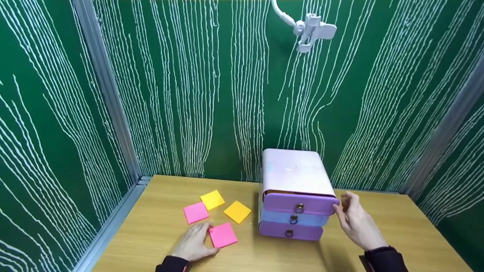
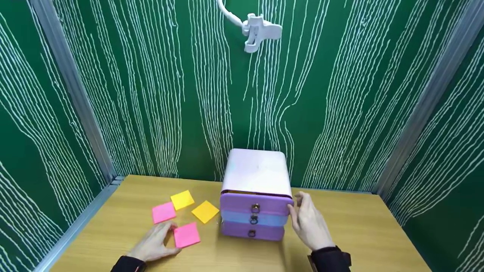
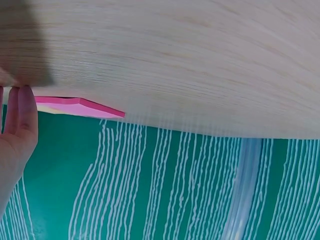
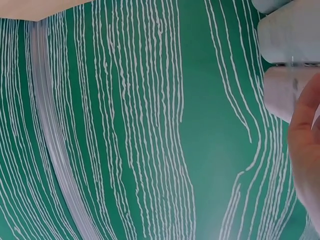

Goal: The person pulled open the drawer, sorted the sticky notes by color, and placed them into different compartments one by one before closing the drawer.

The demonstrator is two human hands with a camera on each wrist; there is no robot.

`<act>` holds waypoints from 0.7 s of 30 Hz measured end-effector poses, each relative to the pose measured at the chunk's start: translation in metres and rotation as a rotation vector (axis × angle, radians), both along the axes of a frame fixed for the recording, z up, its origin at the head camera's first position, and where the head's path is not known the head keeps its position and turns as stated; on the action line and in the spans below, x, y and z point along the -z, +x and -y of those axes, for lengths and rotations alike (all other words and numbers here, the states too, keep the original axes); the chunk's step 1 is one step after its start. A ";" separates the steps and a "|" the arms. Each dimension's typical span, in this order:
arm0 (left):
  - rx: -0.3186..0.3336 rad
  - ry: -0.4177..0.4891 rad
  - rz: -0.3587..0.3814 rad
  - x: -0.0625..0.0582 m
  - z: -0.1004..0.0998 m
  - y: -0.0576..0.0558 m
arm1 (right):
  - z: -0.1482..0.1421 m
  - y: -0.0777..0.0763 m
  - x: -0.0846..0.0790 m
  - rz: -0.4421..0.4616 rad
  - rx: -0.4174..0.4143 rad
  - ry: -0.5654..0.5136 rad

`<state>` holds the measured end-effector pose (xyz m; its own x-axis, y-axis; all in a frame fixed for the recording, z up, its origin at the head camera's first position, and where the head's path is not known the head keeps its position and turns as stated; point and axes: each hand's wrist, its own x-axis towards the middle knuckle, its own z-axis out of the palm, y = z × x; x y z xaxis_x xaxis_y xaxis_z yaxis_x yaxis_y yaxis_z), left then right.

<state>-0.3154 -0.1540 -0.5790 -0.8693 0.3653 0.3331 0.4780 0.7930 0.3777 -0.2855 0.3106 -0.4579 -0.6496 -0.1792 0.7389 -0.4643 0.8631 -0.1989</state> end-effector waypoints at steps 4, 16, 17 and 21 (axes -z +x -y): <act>-0.006 -0.015 -0.004 0.000 0.000 -0.002 | 0.001 -0.008 0.000 0.031 0.062 -0.028; -0.009 -0.018 0.014 -0.002 0.000 -0.002 | -0.002 -0.010 0.004 0.198 0.079 -0.055; -0.007 -0.018 0.013 -0.002 0.000 -0.002 | -0.002 -0.007 0.008 0.222 0.075 -0.047; -0.004 -0.021 0.009 -0.001 0.001 -0.002 | -0.002 0.005 0.029 0.332 0.061 0.008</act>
<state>-0.3172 -0.1550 -0.5777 -0.8738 0.3688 0.3170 0.4714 0.8028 0.3652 -0.2807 0.3127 -0.4872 -0.8643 -0.1374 0.4839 -0.3229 0.8892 -0.3242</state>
